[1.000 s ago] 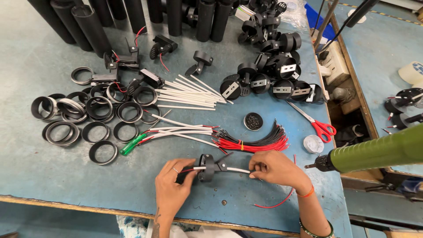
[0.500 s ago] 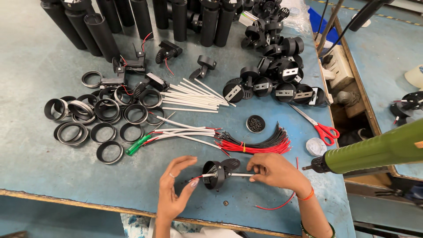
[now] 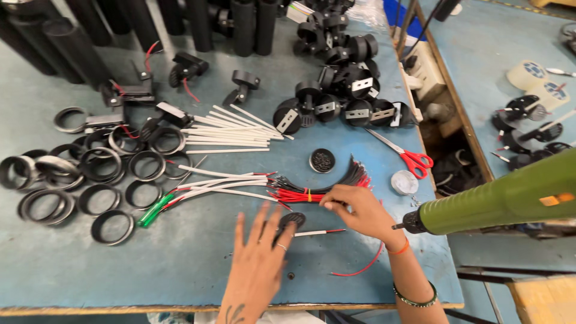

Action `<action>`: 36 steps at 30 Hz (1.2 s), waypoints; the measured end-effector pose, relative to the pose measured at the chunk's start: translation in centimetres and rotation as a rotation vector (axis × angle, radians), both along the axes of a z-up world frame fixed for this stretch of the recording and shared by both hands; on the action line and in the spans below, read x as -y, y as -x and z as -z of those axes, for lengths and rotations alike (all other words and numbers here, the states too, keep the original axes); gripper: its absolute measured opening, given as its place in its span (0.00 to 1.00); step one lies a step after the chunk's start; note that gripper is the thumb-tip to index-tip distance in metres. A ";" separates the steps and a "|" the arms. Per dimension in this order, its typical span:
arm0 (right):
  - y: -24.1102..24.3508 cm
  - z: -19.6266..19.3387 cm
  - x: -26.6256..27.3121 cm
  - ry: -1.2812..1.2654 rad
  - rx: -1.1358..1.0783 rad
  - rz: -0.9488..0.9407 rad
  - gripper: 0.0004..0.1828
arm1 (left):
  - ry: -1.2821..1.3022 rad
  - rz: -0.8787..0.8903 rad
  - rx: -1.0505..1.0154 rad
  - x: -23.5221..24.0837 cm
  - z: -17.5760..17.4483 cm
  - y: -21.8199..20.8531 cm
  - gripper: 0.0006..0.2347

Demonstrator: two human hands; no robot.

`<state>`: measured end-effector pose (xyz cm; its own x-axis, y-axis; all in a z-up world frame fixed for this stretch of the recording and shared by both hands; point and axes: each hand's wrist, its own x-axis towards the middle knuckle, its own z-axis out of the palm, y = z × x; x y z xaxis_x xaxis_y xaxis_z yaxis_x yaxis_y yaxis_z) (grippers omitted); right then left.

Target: The person assembles electronic components at a workbench. They insert white plastic rods into black plastic housings, connect red and black wires, and use a green heat gun to shrink tubing around the connections. The person handles multiple components and wires in a repetitive assembly sequence.

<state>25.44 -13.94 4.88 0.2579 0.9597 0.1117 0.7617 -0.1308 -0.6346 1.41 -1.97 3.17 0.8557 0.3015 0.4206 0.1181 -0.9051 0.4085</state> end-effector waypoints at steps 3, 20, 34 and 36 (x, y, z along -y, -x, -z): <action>-0.3 0.1 0.1 0.136 -0.040 -0.092 0.08 | 0.124 -0.082 -0.133 -0.7 0.7 -0.3 0.32; 0.1 1.2 0.3 -0.368 -0.012 -0.007 0.09 | 0.586 -0.198 0.426 -0.6 4.0 1.0 0.29; 3.0 3.4 -0.9 -0.289 -0.408 -0.020 0.17 | 1.068 -0.033 0.457 2.0 5.8 -3.6 0.32; 2.9 3.8 -1.2 -0.300 -0.479 0.013 0.13 | 1.040 0.007 0.420 1.9 5.2 -3.3 0.33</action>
